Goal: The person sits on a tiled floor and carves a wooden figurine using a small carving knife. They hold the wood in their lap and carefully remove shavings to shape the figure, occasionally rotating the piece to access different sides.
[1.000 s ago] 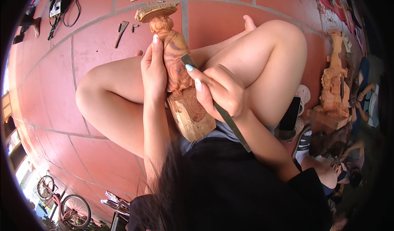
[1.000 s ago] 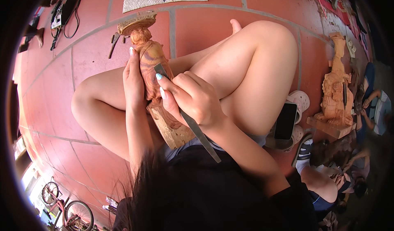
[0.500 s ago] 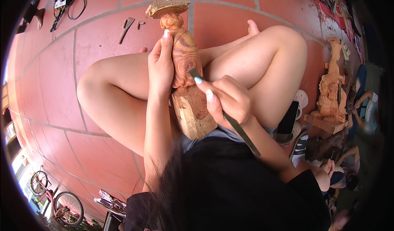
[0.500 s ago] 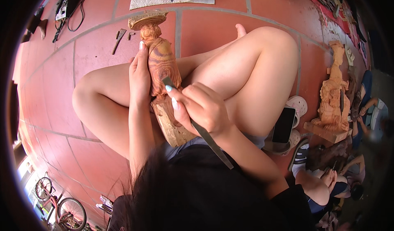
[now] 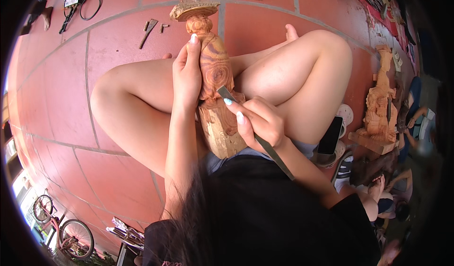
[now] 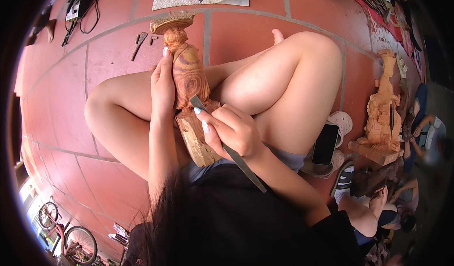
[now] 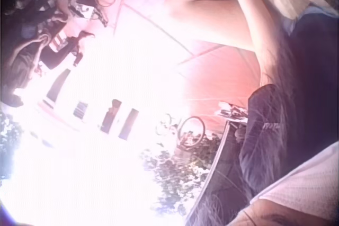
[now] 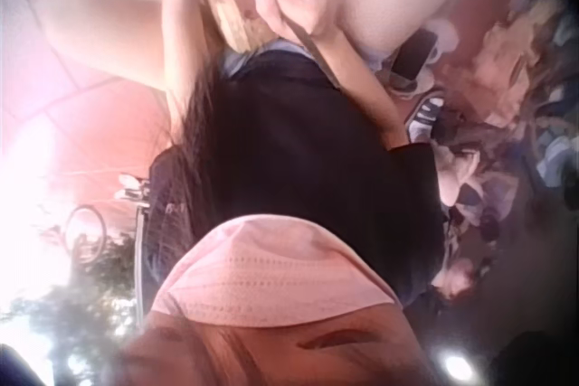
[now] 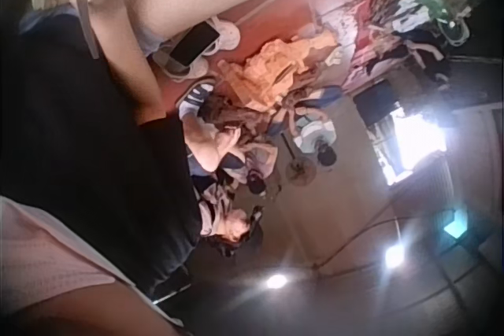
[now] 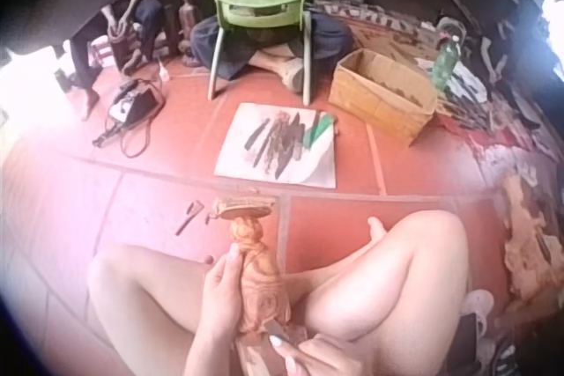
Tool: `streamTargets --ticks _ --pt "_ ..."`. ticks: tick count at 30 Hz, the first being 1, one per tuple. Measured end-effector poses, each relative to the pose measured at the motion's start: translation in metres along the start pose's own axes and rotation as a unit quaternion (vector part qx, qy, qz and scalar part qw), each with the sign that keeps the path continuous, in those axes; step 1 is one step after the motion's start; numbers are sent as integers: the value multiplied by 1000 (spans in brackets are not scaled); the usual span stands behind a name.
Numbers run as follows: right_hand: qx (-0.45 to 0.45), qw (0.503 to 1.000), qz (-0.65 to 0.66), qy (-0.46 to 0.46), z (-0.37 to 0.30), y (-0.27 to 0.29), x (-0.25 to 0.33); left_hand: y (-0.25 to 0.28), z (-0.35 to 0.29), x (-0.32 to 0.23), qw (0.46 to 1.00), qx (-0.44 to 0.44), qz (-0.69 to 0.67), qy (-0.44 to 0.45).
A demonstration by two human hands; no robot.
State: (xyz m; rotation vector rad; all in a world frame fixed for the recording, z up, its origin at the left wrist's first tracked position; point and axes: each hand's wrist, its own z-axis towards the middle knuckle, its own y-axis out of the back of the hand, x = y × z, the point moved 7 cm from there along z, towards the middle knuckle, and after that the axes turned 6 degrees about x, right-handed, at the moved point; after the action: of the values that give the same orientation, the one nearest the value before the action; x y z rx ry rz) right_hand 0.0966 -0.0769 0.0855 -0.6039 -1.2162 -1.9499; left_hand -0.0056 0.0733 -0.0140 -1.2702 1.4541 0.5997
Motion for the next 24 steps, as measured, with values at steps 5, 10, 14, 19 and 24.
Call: streamTargets --ticks 5,10,14,19,24 --pt "-12 1000 -15 -22 33 12 -12 -5 -1 0 999 24 -29 28" --pt "14 1000 -10 17 10 2 8 0 2 3 1000 -14 -5 -2" --pt "-13 1000 -23 -3 31 10 -6 -3 0 2 999 21 -26 23" --pt "27 999 -11 13 15 3 5 -1 3 4 1000 -11 -16 -3" --pt "11 1000 -18 -23 26 4 -8 -4 -4 2 999 3 -33 11"
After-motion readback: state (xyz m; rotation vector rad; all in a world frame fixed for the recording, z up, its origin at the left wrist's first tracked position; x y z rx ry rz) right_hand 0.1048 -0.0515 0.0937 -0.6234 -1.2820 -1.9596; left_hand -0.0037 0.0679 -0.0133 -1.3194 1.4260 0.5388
